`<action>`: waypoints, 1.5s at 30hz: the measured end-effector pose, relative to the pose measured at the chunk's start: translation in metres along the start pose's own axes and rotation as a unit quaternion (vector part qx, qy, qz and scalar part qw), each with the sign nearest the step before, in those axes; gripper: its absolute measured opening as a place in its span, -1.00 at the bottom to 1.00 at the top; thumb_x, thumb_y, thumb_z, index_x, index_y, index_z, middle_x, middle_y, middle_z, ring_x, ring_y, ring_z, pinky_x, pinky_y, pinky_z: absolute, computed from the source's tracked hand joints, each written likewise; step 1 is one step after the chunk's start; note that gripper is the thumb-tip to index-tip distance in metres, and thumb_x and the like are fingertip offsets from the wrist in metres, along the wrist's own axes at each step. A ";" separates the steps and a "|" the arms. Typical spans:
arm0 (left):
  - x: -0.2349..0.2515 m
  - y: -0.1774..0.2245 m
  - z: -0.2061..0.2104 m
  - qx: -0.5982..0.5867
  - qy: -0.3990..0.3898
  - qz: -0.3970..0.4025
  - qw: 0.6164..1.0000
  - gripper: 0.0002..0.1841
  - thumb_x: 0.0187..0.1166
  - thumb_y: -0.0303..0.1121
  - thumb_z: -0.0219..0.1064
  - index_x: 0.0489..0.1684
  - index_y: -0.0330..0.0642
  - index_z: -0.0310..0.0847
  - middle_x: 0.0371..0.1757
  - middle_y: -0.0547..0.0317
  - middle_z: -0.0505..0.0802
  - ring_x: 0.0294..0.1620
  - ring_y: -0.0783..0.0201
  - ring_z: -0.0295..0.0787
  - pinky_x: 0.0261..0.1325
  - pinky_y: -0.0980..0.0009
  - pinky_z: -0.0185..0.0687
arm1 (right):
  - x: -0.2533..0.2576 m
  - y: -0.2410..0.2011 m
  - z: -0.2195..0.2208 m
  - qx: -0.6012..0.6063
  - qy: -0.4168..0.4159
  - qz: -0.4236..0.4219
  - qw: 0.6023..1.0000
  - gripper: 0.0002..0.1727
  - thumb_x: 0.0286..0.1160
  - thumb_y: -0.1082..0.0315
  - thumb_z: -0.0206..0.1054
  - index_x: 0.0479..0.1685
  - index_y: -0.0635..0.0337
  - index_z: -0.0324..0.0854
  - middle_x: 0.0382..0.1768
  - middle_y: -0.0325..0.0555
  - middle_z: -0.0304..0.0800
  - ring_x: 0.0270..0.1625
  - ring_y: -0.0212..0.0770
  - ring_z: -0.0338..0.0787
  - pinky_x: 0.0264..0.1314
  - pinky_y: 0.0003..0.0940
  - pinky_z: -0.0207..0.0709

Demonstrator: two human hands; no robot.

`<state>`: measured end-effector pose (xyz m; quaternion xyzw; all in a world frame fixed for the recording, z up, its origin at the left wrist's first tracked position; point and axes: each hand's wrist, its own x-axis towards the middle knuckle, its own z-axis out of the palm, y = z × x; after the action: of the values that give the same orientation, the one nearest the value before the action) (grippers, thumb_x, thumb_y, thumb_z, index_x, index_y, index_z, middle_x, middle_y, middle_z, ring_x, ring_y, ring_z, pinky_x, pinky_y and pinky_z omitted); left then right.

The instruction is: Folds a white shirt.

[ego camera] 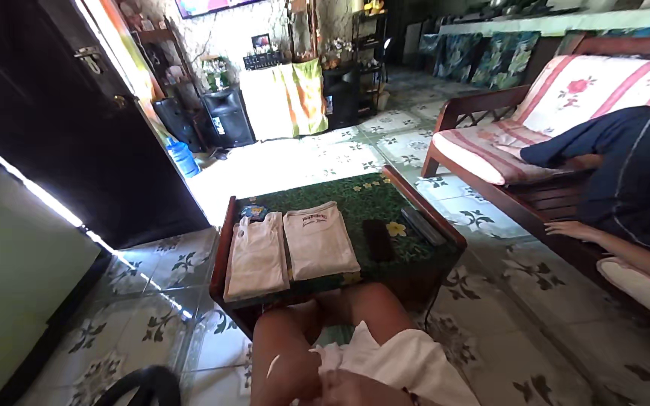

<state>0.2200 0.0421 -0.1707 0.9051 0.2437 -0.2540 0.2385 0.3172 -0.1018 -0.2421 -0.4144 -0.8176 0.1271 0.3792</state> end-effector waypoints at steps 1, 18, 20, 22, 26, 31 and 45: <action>-0.007 0.012 -0.012 0.046 -0.088 -0.031 0.995 -0.50 0.63 -0.11 0.28 0.31 -0.37 0.64 0.34 -0.40 0.71 0.43 -0.37 0.58 0.39 -0.41 0.38 | -0.004 0.002 -0.012 0.017 0.030 0.042 0.999 -0.60 0.51 0.36 0.37 0.33 0.10 0.76 -0.03 0.08 0.89 0.12 0.06 0.82 0.36 0.00 0.59; -0.077 -0.098 -0.081 -0.005 0.308 -0.010 0.951 -0.65 0.78 -0.17 0.18 0.33 -0.15 0.66 0.01 -0.23 0.87 0.20 -0.35 0.74 0.40 -0.34 0.45 | -0.113 0.048 -0.114 -0.032 -0.206 0.531 0.821 -0.48 0.46 -0.02 0.49 0.13 0.28 0.75 0.06 0.26 0.83 0.21 0.25 0.78 0.36 0.35 0.52; -0.096 -0.108 -0.097 -0.003 0.444 0.006 0.896 -0.68 0.75 -0.27 0.21 0.23 -0.31 0.68 -0.10 -0.26 0.88 0.09 -0.34 0.79 0.40 -0.40 0.37 | -0.102 0.038 -0.135 -0.118 -0.175 0.519 0.829 -0.60 0.51 0.12 0.45 0.07 0.31 0.77 0.01 0.30 0.84 0.16 0.33 0.79 0.28 0.40 0.52; -0.110 -0.123 -0.111 -0.022 0.548 0.014 0.836 -0.65 0.73 -0.32 0.17 0.18 -0.47 0.65 -0.05 -0.38 0.82 0.11 -0.40 0.74 0.39 -0.50 0.25 | -0.096 0.029 -0.168 -0.225 -0.025 0.478 0.848 -0.71 0.47 0.32 0.46 0.09 0.25 0.83 -0.04 0.27 0.87 0.08 0.33 0.83 0.21 0.39 0.58; -0.138 -0.145 -0.137 -0.145 0.647 -0.014 0.748 -0.58 0.79 -0.18 0.09 0.34 -0.41 0.45 -0.02 -0.24 0.75 -0.07 0.02 0.74 0.06 -0.08 0.65 | -0.083 0.010 -0.245 -0.362 0.250 0.281 0.853 -0.68 0.41 0.41 0.36 0.10 0.30 0.84 -0.15 0.38 0.84 -0.04 0.41 0.79 0.18 0.41 0.52; -0.172 -0.161 -0.147 -0.251 0.704 0.102 0.657 -0.63 0.79 -0.25 0.14 0.44 -0.21 0.37 0.11 0.47 0.67 0.09 0.74 0.59 0.23 0.63 0.56 | -0.083 -0.022 -0.302 -0.257 0.233 0.159 0.925 -0.71 0.55 0.26 0.29 0.07 0.17 0.82 0.51 0.04 0.57 0.57 -0.07 0.53 0.64 -0.14 0.42; -0.094 -0.207 0.147 -0.458 -0.028 -0.129 0.879 -0.35 0.82 0.04 -0.16 0.62 -0.33 0.33 0.37 -0.12 0.69 0.35 0.19 0.65 0.45 0.12 0.56 | -0.206 0.024 -0.073 0.115 0.055 0.695 0.708 -0.26 0.76 0.01 0.17 0.89 -0.06 0.05 0.61 0.31 0.42 0.46 0.23 0.61 0.49 0.18 0.45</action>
<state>-0.0172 0.0888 -0.2917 0.6476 0.4406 -0.1676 0.5986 0.4600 -0.2536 -0.3113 -0.8248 -0.2553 0.4248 0.2721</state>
